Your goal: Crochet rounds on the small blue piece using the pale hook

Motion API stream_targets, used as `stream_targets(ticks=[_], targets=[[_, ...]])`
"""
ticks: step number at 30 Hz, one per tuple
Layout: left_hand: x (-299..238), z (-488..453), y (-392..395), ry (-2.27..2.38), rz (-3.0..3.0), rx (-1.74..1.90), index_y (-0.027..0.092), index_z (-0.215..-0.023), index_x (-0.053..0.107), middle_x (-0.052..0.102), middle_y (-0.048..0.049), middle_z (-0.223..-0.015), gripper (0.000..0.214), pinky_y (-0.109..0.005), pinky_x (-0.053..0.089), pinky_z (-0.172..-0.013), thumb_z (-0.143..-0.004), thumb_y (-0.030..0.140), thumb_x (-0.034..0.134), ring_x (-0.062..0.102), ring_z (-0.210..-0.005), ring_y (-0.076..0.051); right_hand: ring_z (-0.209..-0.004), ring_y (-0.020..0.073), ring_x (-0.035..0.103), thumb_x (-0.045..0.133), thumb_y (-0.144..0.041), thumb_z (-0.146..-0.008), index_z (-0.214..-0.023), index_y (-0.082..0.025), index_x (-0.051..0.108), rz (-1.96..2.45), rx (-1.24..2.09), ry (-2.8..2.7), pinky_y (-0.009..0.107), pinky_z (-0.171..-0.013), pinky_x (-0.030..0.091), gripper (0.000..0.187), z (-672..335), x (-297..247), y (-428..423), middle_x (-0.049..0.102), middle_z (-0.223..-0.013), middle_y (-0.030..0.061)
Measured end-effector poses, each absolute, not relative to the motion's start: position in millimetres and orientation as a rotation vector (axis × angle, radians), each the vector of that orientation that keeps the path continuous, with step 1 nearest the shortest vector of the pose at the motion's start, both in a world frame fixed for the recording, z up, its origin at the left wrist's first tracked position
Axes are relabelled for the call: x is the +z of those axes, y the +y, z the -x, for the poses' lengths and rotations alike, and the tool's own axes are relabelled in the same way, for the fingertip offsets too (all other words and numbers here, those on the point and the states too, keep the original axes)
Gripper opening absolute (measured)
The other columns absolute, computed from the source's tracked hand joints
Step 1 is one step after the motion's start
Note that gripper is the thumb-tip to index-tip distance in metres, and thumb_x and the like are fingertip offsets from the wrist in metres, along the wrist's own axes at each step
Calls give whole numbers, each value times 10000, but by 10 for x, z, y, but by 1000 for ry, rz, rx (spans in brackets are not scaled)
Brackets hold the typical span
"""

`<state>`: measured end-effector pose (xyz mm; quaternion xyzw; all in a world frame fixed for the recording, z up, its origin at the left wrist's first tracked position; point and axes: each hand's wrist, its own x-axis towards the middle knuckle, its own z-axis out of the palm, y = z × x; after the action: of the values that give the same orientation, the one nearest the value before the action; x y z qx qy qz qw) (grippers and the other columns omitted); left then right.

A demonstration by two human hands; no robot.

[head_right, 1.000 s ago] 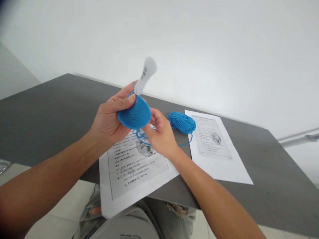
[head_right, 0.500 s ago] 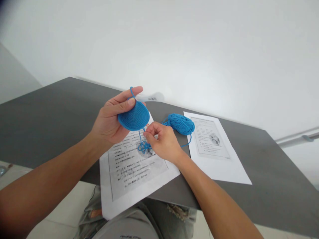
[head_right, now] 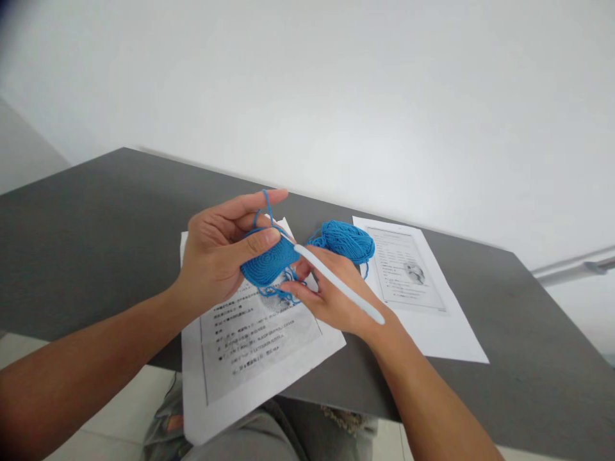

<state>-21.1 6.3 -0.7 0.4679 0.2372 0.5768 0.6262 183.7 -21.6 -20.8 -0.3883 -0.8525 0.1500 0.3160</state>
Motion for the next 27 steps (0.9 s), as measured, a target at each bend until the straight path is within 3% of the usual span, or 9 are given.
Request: stream_targets(ticks=[3, 4, 9, 12, 18, 27], targets=[[-6, 207, -3, 628, -1191, 1329, 224, -1337, 813, 747, 28, -746, 535, -235, 497, -522, -813, 181, 916, 591, -569, -107, -802, 179, 733, 900, -365, -908, -1420, -262, 607, 862, 280, -1952, 347, -756, 640, 599, -1829, -199, -255, 744, -1029, 20], [-10, 202, -20, 665, -1235, 1345, 225, -1352, 807, 740, 28, -740, 532, -237, 477, -512, -830, 187, 902, 566, -558, -103, -776, 171, 732, 899, -346, -912, -1469, -276, 595, 784, 254, -1885, 347, -741, 653, 638, -1814, -189, -270, 745, -1027, 14], [-72, 180, -69, 743, -1419, 1379, 253, -1428, 773, 769, -4, -782, 547, -267, 445, -515, -889, 213, 852, 552, -582, -130, -780, 211, 759, 764, -208, -985, -1345, -220, 736, 696, -16, -1935, 378, -698, 661, 361, -1758, -75, -343, 804, -974, 80], [-110, 190, -75, 768, -1552, 1418, 293, -1456, 758, 766, 6, -768, 555, -287, 469, -548, -912, 210, 828, 526, -565, -134, -821, 244, 787, 751, -138, -937, -1313, -222, 751, 730, -134, -1965, 382, -689, 668, 386, -1776, -16, -381, 827, -975, 96], [-113, 205, -61, 798, -1648, 1466, 302, -1472, 743, 773, 16, -753, 558, -284, 488, -591, -928, 194, 806, 528, -573, -130, -771, 201, 795, 738, -13, -891, -1186, -250, 803, 792, -223, -1917, 313, -644, 656, 384, -1752, -6, -445, 839, -943, 53], [-72, 214, -61, 768, -1495, 1459, 284, -1541, 692, 741, 16, -737, 705, -261, 423, -520, -865, 128, 821, 501, -548, -124, -758, 214, 802, 830, -23, -869, -1266, -255, 800, 777, -356, -1946, 322, -659, 691, 461, -1758, -9, -464, 842, -897, 51]])
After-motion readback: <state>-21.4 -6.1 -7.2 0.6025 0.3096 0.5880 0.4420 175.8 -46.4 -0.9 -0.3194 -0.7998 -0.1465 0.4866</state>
